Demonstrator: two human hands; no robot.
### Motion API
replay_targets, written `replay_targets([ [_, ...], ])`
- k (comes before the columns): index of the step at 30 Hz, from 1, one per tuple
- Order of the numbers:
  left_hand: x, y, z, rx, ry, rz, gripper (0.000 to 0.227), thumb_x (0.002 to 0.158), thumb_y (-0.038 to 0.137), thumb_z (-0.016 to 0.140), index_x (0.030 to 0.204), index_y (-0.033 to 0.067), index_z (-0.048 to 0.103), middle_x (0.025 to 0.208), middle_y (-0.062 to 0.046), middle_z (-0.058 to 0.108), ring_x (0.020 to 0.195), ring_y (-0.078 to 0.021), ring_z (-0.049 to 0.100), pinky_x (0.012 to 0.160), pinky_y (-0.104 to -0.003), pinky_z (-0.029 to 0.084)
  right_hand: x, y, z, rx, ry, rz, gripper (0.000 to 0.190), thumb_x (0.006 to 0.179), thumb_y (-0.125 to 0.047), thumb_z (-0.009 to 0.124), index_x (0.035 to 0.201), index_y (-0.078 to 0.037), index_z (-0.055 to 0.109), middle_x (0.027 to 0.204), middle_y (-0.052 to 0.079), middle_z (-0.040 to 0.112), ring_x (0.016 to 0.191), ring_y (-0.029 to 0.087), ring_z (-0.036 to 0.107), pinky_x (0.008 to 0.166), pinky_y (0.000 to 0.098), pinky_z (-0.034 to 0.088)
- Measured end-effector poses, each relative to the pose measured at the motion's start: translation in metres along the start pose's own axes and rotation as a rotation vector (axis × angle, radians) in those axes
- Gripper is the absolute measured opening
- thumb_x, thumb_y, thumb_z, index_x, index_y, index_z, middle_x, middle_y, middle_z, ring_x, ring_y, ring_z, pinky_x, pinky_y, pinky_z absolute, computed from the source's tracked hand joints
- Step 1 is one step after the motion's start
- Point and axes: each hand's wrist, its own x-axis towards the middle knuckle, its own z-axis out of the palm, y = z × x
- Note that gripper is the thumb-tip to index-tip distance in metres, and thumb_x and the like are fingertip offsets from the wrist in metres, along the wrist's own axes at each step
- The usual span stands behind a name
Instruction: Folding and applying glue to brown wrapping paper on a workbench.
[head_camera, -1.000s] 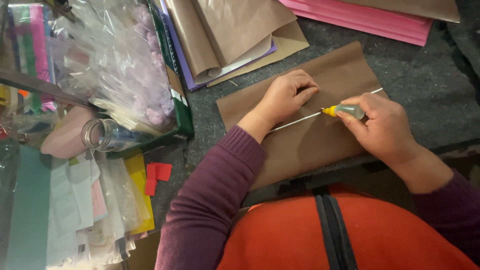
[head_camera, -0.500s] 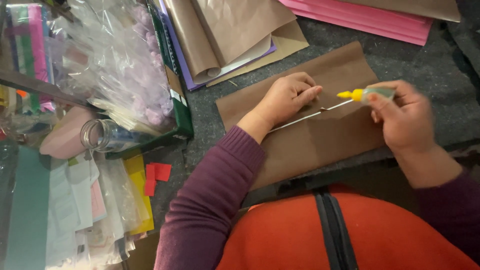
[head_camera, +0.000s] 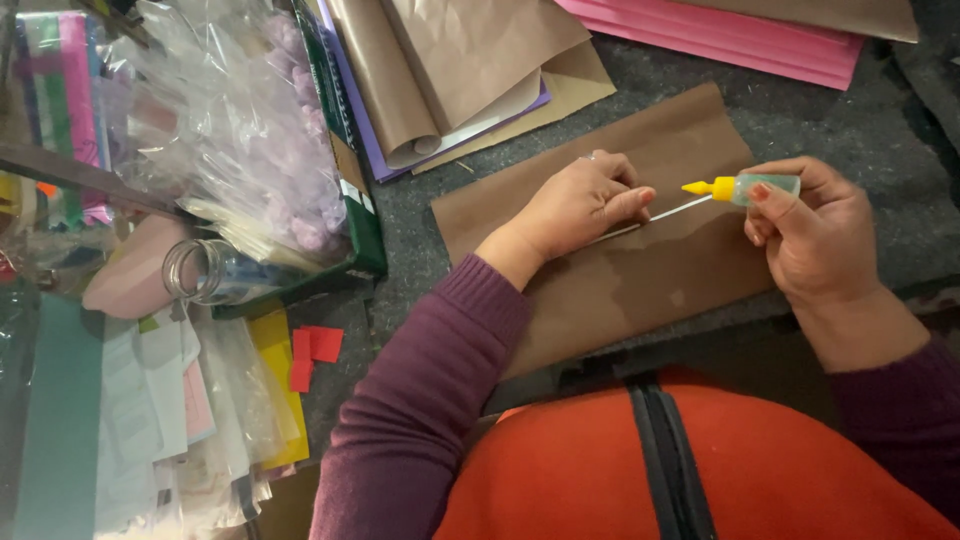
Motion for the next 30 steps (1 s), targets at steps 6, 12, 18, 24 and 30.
replay_targets([
  [6,0.0,0.009,0.003,0.136,-0.005,0.05,0.038,0.1,0.041,0.058,0.09,0.0147,0.083,0.099,-0.007,0.07,0.1,-0.0295,0.061,0.087,-0.041,0.051,0.0,-0.003,0.003,0.044,0.025,0.01,0.01,0.107,-0.012,0.071,0.113,-0.004,0.07,0.092,0.003,0.069,0.074,0.006,0.056,0.066,0.0225,0.046],
  [12,-0.002,0.027,-0.008,0.32,-0.01,0.083,0.04,0.096,0.044,0.064,0.081,0.0118,0.082,0.095,-0.009,0.067,0.098,-0.0305,0.062,0.084,-0.043,0.052,-0.001,-0.004,0.003,-0.029,0.047,0.033,0.012,0.108,-0.013,0.07,0.114,-0.002,0.069,0.09,0.004,0.067,0.074,0.007,0.056,0.067,0.023,0.046],
  [18,-0.007,0.025,-0.014,0.302,-0.103,0.21,0.033,0.091,0.042,0.069,0.08,0.0147,0.084,0.086,-0.008,0.066,0.092,-0.0317,0.063,0.08,-0.045,0.051,0.0,-0.001,-0.001,0.098,0.036,0.026,0.011,0.107,-0.011,0.07,0.114,-0.002,0.07,0.09,0.004,0.068,0.074,0.008,0.055,0.067,0.024,0.045],
  [24,-0.01,0.018,-0.013,0.11,0.096,0.226,0.026,0.101,0.026,0.066,0.085,0.008,0.074,0.089,-0.01,0.067,0.088,-0.0323,0.066,0.078,-0.043,0.054,0.002,0.002,-0.005,0.097,0.075,0.052,0.01,0.107,-0.011,0.07,0.114,-0.003,0.069,0.091,0.005,0.067,0.074,0.009,0.056,0.067,0.025,0.046],
  [30,-0.011,0.023,-0.008,0.109,0.09,0.322,0.017,0.093,0.019,0.067,0.105,0.009,0.073,0.103,-0.01,0.074,0.1,-0.0308,0.07,0.087,-0.04,0.057,0.004,0.007,-0.009,0.198,0.061,0.047,0.011,0.105,-0.009,0.071,0.114,-0.002,0.07,0.092,0.005,0.068,0.074,0.009,0.056,0.067,0.0257,0.045],
])
